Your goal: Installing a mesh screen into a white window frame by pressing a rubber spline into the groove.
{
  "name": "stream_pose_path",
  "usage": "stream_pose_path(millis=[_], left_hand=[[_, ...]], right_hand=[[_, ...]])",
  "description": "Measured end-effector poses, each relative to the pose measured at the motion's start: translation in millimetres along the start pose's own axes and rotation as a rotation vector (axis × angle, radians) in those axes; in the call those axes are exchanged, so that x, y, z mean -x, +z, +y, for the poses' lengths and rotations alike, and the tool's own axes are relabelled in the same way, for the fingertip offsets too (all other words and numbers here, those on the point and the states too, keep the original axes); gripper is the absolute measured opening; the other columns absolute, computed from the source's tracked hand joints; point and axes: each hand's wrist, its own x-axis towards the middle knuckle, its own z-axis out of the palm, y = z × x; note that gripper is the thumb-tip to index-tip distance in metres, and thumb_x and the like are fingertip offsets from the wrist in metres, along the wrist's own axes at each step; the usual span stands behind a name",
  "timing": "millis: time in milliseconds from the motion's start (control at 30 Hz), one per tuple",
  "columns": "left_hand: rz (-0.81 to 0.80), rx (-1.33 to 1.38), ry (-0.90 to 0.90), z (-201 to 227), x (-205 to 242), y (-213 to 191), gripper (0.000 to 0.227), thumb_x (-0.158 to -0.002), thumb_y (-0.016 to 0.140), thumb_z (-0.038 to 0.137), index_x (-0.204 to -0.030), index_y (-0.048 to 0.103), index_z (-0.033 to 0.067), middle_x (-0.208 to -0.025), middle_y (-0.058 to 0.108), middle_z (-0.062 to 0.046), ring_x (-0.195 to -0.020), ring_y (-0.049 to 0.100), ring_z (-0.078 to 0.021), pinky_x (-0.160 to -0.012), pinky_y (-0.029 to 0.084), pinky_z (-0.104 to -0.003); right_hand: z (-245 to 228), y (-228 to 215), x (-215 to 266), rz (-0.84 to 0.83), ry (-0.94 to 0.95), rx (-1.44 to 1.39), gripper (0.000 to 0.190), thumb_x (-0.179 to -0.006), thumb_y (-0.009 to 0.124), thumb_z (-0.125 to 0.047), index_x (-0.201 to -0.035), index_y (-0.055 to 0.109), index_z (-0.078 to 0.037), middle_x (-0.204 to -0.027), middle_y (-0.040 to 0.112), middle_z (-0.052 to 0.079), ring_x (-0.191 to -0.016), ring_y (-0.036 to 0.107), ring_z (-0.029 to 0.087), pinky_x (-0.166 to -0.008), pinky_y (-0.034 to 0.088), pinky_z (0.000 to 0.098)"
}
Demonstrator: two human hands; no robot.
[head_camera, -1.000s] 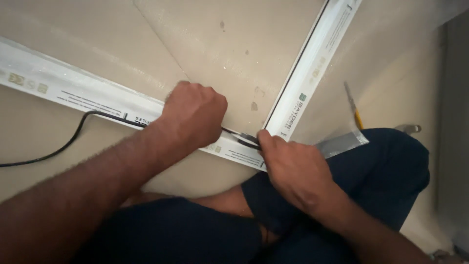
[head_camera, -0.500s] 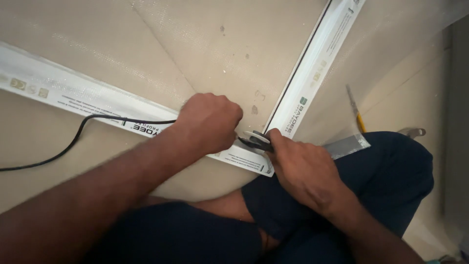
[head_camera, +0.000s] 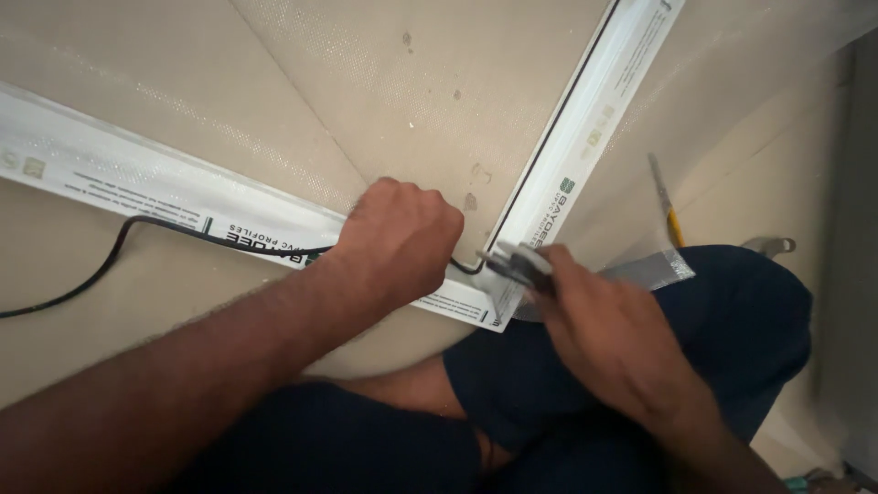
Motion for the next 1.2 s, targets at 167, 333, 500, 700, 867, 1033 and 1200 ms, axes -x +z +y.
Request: stream_pose_path(millis=[167,333,500,700,867,1033,1200], left_hand=[[0.085,0.006,0.023,-2,-1,4,0.006,-0.075,0.070,0.009,-0.077,0.076,0.0075,-0.073,0.073,-0.017,-0.071,0.074,-0.0303,-0.068,0.057,-0.042],[-0.015,0.037,-0.025,-1,-3,0,0.008,-0.078,0.070,0.010,-0.080,0.077,0.0058,-0.075,0.073,-0.018,-0.073,0.075,-0.0307,-0.069,0.058,-0.042],[0.004,0.061,-0.030,-3,0,1,0.010,-0.075,0.071,0.011,-0.082,0.077,0.0071,-0.078,0.074,-0.017,-0.076,0.075,-0.0323,-0.068,0.058,-0.043],[0.001,0.093,-0.017,-1,0,3,0.011,-0.079,0.071,0.014,-0.087,0.077,0.0098,-0.082,0.075,-0.015,-0.080,0.075,-0.0314,-0.070,0.058,-0.042],[-0.010,0.013,0.012,0,-1,2,0.012,-0.080,0.072,0.015,-0.090,0.077,0.0109,-0.084,0.076,-0.014,-0.081,0.075,-0.0304,-0.073,0.056,-0.041],[-0.076,-0.040,0.023,2,-1,-2,0.015,-0.081,0.073,0.018,-0.093,0.077,0.0091,-0.085,0.076,-0.014,-0.082,0.076,-0.0291,-0.072,0.057,-0.040],[-0.099,0.011,0.009,1,2,-1,0.012,-0.083,0.072,0.016,-0.091,0.078,0.0086,-0.087,0.077,-0.014,-0.082,0.077,-0.0272,-0.071,0.059,-0.038]], right_hand=[[-20,0,-1,-0.156,0.102,-0.059,0.040,-0.096,0.060,-0.024,-0.129,0.054,-0.003,-0.075,0.070,0.017,-0.052,0.071,0.032,-0.046,0.055,0.0423],[-24,10,-3,-0.085,0.006,0.024,0.044,-0.095,0.060,-0.022,-0.130,0.052,0.004,-0.064,0.068,0.018,-0.051,0.069,0.034,-0.046,0.053,0.0445],[-32,8,-4,-0.129,0.110,0.025,0.040,-0.097,0.057,-0.026,-0.128,0.055,-0.001,-0.067,0.069,0.017,-0.055,0.069,0.035,-0.051,0.054,0.0461],[-21,24,5,0.066,-0.158,0.099,0.050,-0.095,0.061,-0.023,-0.129,0.050,0.012,-0.069,0.066,0.022,-0.054,0.065,0.038,-0.048,0.051,0.0485],[-32,23,0,-0.037,-0.003,0.115,0.046,-0.095,0.061,-0.023,-0.128,0.053,0.007,-0.068,0.067,0.021,-0.056,0.067,0.038,-0.051,0.053,0.0482],[-35,19,1,-0.169,0.147,0.077,0.042,-0.096,0.059,-0.025,-0.128,0.053,0.002,-0.073,0.068,0.018,-0.052,0.068,0.035,-0.049,0.055,0.0472],[-43,8,-5,-0.220,0.283,0.093,0.043,-0.098,0.059,-0.031,-0.129,0.052,-0.002,-0.067,0.069,0.017,-0.051,0.068,0.036,-0.051,0.055,0.0480]])
